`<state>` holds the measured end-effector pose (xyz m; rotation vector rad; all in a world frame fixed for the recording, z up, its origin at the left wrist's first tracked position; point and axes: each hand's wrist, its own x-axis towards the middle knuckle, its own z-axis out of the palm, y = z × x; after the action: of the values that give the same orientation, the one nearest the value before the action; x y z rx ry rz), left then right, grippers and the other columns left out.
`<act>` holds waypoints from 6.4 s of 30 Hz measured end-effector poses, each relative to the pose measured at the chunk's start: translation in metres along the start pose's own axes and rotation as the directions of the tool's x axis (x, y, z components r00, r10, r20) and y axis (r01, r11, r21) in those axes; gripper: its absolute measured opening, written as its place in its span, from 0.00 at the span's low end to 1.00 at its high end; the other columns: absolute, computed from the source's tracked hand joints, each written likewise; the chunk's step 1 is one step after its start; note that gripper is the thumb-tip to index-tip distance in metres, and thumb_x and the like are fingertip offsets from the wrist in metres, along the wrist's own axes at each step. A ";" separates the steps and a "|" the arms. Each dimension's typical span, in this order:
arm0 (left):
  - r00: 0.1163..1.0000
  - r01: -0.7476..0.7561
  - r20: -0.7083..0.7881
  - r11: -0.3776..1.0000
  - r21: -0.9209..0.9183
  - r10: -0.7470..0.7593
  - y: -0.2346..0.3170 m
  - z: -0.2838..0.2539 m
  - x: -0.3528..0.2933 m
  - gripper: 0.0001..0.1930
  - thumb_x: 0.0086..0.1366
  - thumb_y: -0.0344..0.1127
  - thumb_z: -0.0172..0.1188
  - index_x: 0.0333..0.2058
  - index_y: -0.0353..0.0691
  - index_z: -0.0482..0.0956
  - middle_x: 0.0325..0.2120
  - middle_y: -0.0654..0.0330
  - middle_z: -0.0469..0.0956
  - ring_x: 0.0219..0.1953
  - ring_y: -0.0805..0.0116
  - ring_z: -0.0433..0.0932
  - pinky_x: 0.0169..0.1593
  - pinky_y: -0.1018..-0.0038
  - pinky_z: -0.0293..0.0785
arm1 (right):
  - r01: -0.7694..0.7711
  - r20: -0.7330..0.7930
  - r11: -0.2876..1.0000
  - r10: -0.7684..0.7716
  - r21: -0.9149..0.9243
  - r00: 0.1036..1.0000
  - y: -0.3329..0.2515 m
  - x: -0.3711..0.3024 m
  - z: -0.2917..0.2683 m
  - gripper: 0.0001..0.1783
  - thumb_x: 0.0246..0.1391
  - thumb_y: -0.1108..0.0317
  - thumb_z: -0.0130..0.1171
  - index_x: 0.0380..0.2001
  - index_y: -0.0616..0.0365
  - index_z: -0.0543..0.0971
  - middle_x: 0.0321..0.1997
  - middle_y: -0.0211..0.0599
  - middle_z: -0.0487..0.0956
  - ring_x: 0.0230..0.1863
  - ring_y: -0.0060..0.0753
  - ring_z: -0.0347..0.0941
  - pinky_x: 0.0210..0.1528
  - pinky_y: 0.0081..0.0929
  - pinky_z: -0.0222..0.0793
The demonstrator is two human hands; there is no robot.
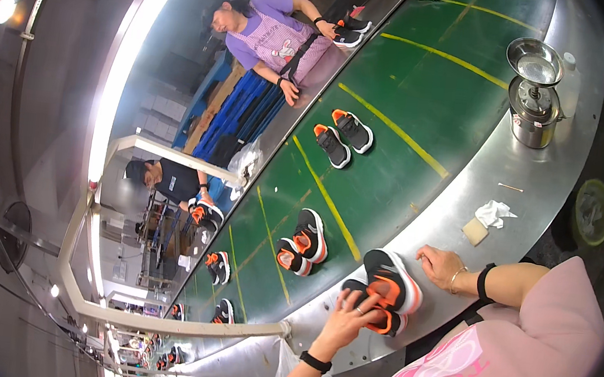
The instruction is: Inspect and clean shoes on a conveyor belt in a shoe manufacturing facility.
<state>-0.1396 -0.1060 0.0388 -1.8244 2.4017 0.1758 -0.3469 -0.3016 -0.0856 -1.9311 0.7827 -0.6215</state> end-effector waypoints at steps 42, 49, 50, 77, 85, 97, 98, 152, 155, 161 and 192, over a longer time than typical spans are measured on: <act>0.028 -0.062 0.489 -0.490 -0.869 -0.872 0.112 0.125 0.004 0.26 0.63 0.44 0.66 0.56 0.50 0.64 0.35 0.66 0.67 0.28 0.77 0.66 0.33 0.74 0.69 | -0.073 0.089 0.994 0.066 0.080 0.994 0.016 0.005 0.005 0.15 0.57 0.60 0.57 0.45 0.51 0.76 0.28 0.36 0.81 0.29 0.39 0.79 0.36 0.36 0.74; 0.084 -0.064 0.518 -0.524 -0.850 -0.851 0.108 0.122 -0.001 0.32 0.61 0.43 0.68 0.60 0.50 0.61 0.44 0.63 0.71 0.40 0.72 0.76 0.38 0.72 0.70 | 0.075 0.221 0.985 -0.108 0.156 0.969 -0.007 -0.003 0.038 0.40 0.52 0.43 0.64 0.60 0.56 0.68 0.58 0.54 0.67 0.57 0.51 0.69 0.60 0.39 0.67; 0.100 -0.066 0.518 -0.525 -0.849 -0.850 0.108 0.120 -0.001 0.33 0.61 0.43 0.68 0.60 0.50 0.60 0.45 0.63 0.72 0.41 0.71 0.77 0.38 0.71 0.70 | -0.027 0.282 0.989 -0.016 0.145 0.959 -0.011 -0.005 0.038 0.44 0.47 0.41 0.66 0.62 0.53 0.67 0.60 0.56 0.65 0.61 0.56 0.65 0.65 0.41 0.62; 0.502 -0.617 0.413 -0.649 -0.444 -0.760 0.107 0.197 0.035 0.23 0.70 0.41 0.52 0.60 0.37 0.68 0.56 0.56 0.75 0.55 0.58 0.77 0.59 0.58 0.75 | -0.717 0.710 0.014 0.131 0.697 0.692 0.025 -0.031 -0.002 0.26 0.62 0.49 0.54 0.57 0.51 0.74 0.55 0.31 0.79 0.55 0.28 0.75 0.60 0.37 0.70; 0.491 -0.651 0.457 -0.661 -0.374 -0.742 0.108 0.203 0.029 0.24 0.72 0.44 0.50 0.61 0.37 0.67 0.59 0.56 0.72 0.61 0.58 0.72 0.65 0.56 0.67 | -0.712 0.718 -0.092 0.084 0.696 0.691 0.043 -0.025 0.017 0.31 0.58 0.53 0.58 0.63 0.53 0.70 0.63 0.34 0.75 0.62 0.34 0.71 0.66 0.40 0.64; 0.554 -0.636 0.368 -0.665 -0.392 -0.747 0.106 0.193 0.034 0.20 0.68 0.41 0.56 0.57 0.43 0.71 0.49 0.63 0.79 0.50 0.69 0.79 0.53 0.70 0.77 | -0.724 0.728 -0.096 0.011 0.684 0.686 0.050 -0.027 0.010 0.30 0.63 0.56 0.54 0.64 0.58 0.68 0.65 0.35 0.73 0.64 0.34 0.69 0.68 0.38 0.61; 0.565 -0.632 0.356 -0.667 -0.394 -0.745 0.106 0.192 0.032 0.22 0.67 0.43 0.58 0.57 0.43 0.72 0.50 0.63 0.79 0.50 0.69 0.79 0.54 0.70 0.77 | -0.726 0.729 -0.074 0.018 0.684 0.685 0.048 -0.026 0.010 0.31 0.62 0.56 0.54 0.64 0.58 0.68 0.65 0.35 0.73 0.64 0.34 0.69 0.68 0.38 0.61; 0.581 -0.564 0.372 -0.687 -0.459 -0.724 0.106 0.190 0.022 0.24 0.74 0.45 0.47 0.65 0.47 0.64 0.62 0.59 0.69 0.63 0.59 0.69 0.64 0.59 0.67 | -0.721 0.720 0.051 0.045 0.691 0.693 0.027 -0.021 0.001 0.31 0.64 0.56 0.54 0.67 0.54 0.63 0.66 0.33 0.70 0.63 0.27 0.69 0.67 0.31 0.63; 0.576 -0.561 0.380 -0.688 -0.459 -0.724 0.103 0.190 0.021 0.24 0.74 0.45 0.46 0.65 0.46 0.64 0.62 0.58 0.69 0.63 0.59 0.69 0.64 0.59 0.67 | -0.713 0.713 0.077 0.027 0.697 0.700 0.029 -0.020 0.004 0.31 0.64 0.56 0.54 0.67 0.54 0.63 0.66 0.34 0.70 0.64 0.27 0.68 0.67 0.31 0.63; 0.467 -0.608 0.458 -0.650 -0.456 -0.757 0.110 0.182 0.025 0.30 0.64 0.48 0.62 0.61 0.43 0.69 0.56 0.58 0.76 0.58 0.60 0.75 0.62 0.59 0.73 | -0.693 0.692 -0.003 0.048 0.721 0.720 0.033 -0.022 0.007 0.37 0.62 0.55 0.56 0.70 0.54 0.58 0.71 0.34 0.64 0.69 0.32 0.63 0.72 0.34 0.55; 0.760 -0.384 0.331 -0.798 -0.464 -0.559 0.089 0.050 0.061 0.29 0.74 0.54 0.38 0.56 0.33 0.71 0.54 0.49 0.76 0.53 0.53 0.77 0.54 0.54 0.76 | -0.211 0.277 0.580 -0.028 0.787 0.960 0.011 -0.043 -0.108 0.39 0.37 0.63 0.81 0.50 0.49 0.66 0.52 0.31 0.70 0.54 0.24 0.67 0.60 0.25 0.61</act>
<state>-0.2402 -0.1317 -0.0190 0.8092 0.0644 -1.2578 -0.4534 -0.3356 -0.0525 -1.0554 0.3086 -0.5120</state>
